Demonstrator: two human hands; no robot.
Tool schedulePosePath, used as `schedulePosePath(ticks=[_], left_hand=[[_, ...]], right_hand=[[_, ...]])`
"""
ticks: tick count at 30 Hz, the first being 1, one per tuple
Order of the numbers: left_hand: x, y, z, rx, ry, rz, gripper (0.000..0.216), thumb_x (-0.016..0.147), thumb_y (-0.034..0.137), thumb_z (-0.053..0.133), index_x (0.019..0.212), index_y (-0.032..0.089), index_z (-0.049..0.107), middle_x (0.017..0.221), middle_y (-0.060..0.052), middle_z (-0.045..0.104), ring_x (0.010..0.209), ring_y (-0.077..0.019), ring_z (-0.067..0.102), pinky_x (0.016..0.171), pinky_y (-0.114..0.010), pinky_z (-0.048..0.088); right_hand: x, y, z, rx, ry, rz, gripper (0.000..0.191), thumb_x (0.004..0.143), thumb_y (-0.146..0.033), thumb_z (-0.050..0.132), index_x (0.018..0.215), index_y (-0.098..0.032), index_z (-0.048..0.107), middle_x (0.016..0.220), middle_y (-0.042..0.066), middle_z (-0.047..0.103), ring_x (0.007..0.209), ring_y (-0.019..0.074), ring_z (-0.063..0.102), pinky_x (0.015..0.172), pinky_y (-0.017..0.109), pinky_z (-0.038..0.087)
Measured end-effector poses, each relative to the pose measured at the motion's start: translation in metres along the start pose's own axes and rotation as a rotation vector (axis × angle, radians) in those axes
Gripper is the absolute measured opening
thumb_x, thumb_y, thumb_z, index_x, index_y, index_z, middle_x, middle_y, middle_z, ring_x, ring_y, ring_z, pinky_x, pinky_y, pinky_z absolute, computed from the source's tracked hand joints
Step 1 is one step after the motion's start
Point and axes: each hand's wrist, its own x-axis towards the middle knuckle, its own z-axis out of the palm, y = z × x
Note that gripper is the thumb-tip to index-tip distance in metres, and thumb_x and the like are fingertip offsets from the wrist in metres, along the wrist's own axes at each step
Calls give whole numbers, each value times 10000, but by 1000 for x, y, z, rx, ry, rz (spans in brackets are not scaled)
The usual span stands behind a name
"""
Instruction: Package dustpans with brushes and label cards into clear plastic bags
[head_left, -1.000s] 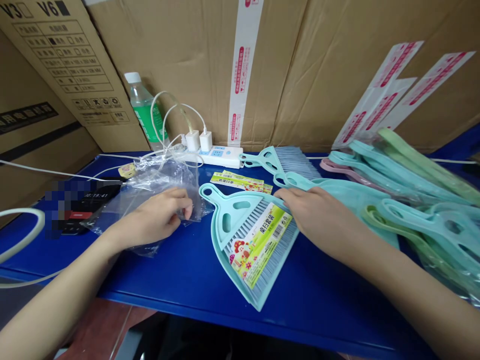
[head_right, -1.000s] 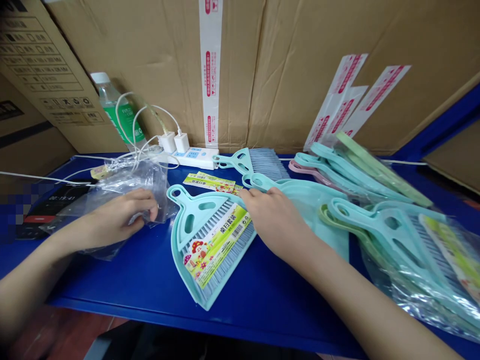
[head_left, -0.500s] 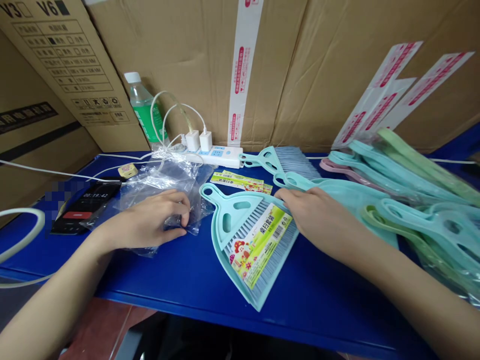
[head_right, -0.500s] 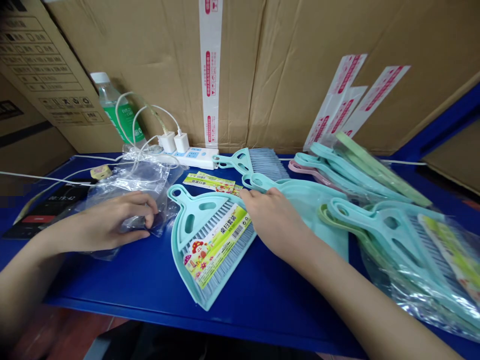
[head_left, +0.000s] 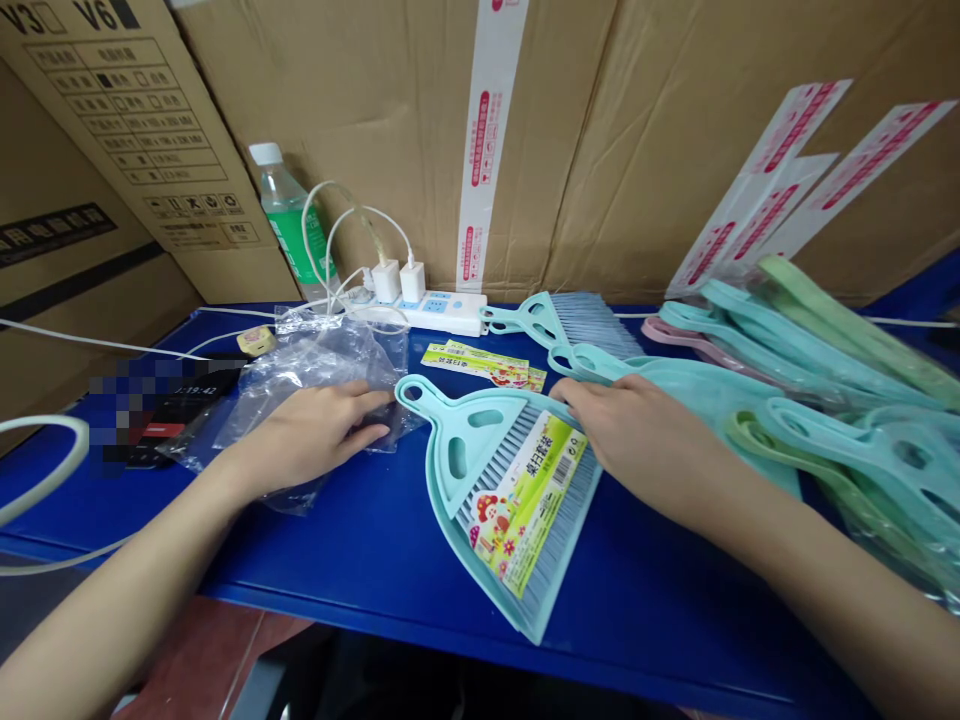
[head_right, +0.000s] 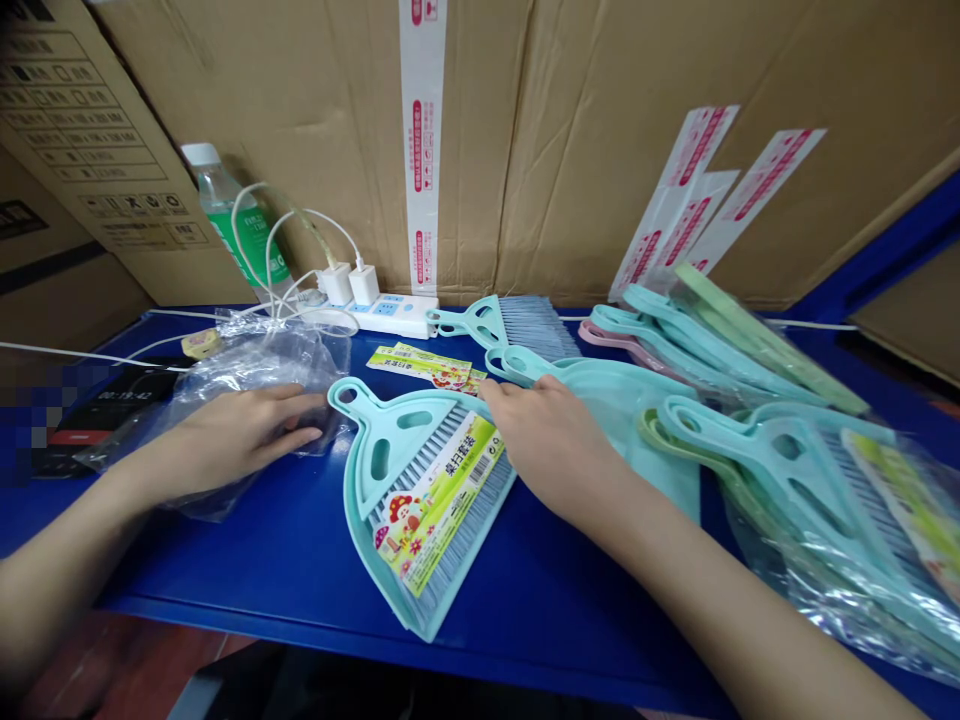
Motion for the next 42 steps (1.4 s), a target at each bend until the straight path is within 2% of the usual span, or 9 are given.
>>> schedulePosePath(ticks=[3, 9, 13, 16, 22, 27, 33, 37, 42], left_hand=[[-1, -1, 0, -123, 24, 53, 370, 928, 346, 471, 1228, 218, 646, 1021, -73, 702, 792, -198, 662, 731, -298, 509], [-4, -1, 0, -276, -15, 134, 316, 916, 284, 496, 1190, 215, 636, 829, -12, 666, 704, -149, 606, 679, -256, 467], [-4, 1, -2, -316, 1, 180, 244, 932, 264, 446, 1046, 206, 653, 905, -28, 691, 767, -148, 626, 716, -256, 479], [-3, 1, -3, -359, -2, 206, 237, 927, 241, 441, 1022, 210, 656, 969, -36, 702, 827, -154, 643, 761, -267, 492], [-2, -2, 0, -281, 72, 189, 217, 907, 238, 452, 985, 209, 653, 856, -21, 670, 725, -146, 609, 695, -260, 471], [-2, -1, -1, -247, 137, 177, 199, 885, 215, 464, 987, 199, 634, 717, 15, 587, 633, -134, 571, 627, -242, 433], [-2, 1, 0, -279, 167, 216, 191, 881, 193, 461, 1000, 192, 611, 739, 19, 569, 642, -124, 566, 633, -232, 426], [-3, 1, 1, -297, 150, 236, 183, 882, 175, 465, 998, 189, 605, 747, 19, 564, 654, -123, 563, 637, -230, 426], [-3, 1, 1, -308, 137, 338, 183, 898, 149, 464, 992, 181, 618, 755, 17, 558, 651, -115, 547, 637, -224, 423]], right_hand=[[0, 0, 0, -8, -6, -4, 337, 764, 41, 345, 859, -194, 566, 642, 25, 677, 569, 189, 596, 637, 307, 372], [0, -2, -1, -25, -35, 16, 346, 771, 40, 340, 877, -183, 582, 676, 43, 699, 594, 198, 614, 633, 310, 374], [0, -3, -3, -35, -25, 10, 356, 769, 37, 351, 905, -185, 594, 684, 38, 706, 587, 193, 610, 616, 304, 365], [0, -3, -2, -34, -35, 23, 361, 763, 43, 359, 903, -187, 599, 686, 37, 708, 586, 192, 610, 621, 308, 367], [0, -2, -1, -22, -24, 9, 366, 779, 48, 355, 896, -192, 606, 705, 31, 718, 599, 187, 626, 643, 311, 386], [1, -3, -2, 1, -97, 48, 362, 781, 62, 374, 915, -172, 616, 793, 51, 745, 670, 199, 670, 682, 323, 402], [0, -1, 0, 66, -93, 27, 383, 800, 61, 386, 973, -178, 631, 924, 55, 773, 777, 210, 704, 704, 325, 408], [0, -2, 0, 68, -95, 43, 391, 811, 60, 388, 990, -176, 643, 925, 49, 777, 766, 210, 706, 704, 323, 413], [3, -4, -3, 70, -115, 74, 386, 819, 42, 406, 1011, -167, 667, 910, 64, 780, 761, 226, 710, 698, 325, 433]])
